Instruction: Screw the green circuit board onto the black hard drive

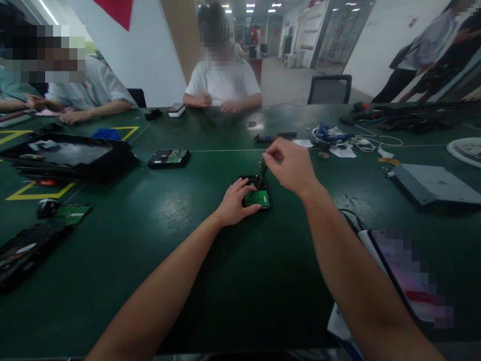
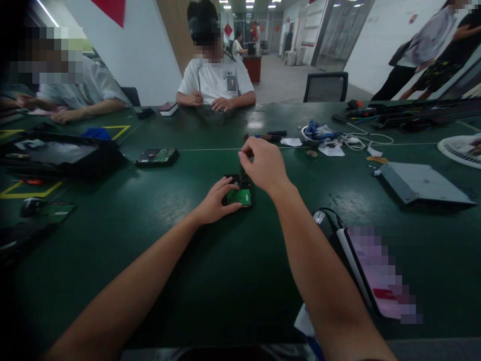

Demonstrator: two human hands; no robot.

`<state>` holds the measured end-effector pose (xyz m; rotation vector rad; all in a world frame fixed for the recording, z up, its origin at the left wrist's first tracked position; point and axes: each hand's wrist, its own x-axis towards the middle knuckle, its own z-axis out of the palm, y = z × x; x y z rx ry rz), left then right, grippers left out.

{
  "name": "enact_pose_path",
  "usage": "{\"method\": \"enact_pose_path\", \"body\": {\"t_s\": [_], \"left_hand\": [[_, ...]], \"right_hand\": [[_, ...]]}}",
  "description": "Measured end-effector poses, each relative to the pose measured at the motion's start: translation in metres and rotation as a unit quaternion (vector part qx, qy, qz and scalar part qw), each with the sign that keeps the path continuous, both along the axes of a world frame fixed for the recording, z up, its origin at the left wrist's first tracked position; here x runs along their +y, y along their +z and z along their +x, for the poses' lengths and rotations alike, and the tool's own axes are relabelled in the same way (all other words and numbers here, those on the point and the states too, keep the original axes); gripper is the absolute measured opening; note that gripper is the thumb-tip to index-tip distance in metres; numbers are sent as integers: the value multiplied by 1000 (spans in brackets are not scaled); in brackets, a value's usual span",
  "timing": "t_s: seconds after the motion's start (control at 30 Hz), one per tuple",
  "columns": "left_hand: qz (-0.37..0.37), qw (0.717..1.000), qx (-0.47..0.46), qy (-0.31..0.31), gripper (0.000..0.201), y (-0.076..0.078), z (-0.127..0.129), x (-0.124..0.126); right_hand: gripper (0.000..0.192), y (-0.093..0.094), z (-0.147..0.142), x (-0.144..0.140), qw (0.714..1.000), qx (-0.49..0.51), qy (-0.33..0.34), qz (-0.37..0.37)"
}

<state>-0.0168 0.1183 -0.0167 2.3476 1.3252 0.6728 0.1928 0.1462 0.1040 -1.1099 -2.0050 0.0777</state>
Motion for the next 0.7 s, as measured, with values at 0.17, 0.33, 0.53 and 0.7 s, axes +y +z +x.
{"method": "enact_pose_path", "body": {"t_s": [0.17, 0.33, 0.53, 0.7], "left_hand": [[-6, 1000, 0, 6, 56, 1, 1, -1], [-11, 1000, 2, 3, 57, -1, 0, 0], [-4, 1000, -4, -4, 58, -4, -2, 2], [-1, 1000, -5, -3, 58, -6, -2, 3]], "right_hand": [[7, 14, -3, -1, 997, -57, -18, -45], [6, 29, -5, -1, 992, -109, -21, -66], [10, 36, -4, 4, 989, -132, -24, -63], [11, 40, -5, 5, 987, -153, -17, -51]]}}
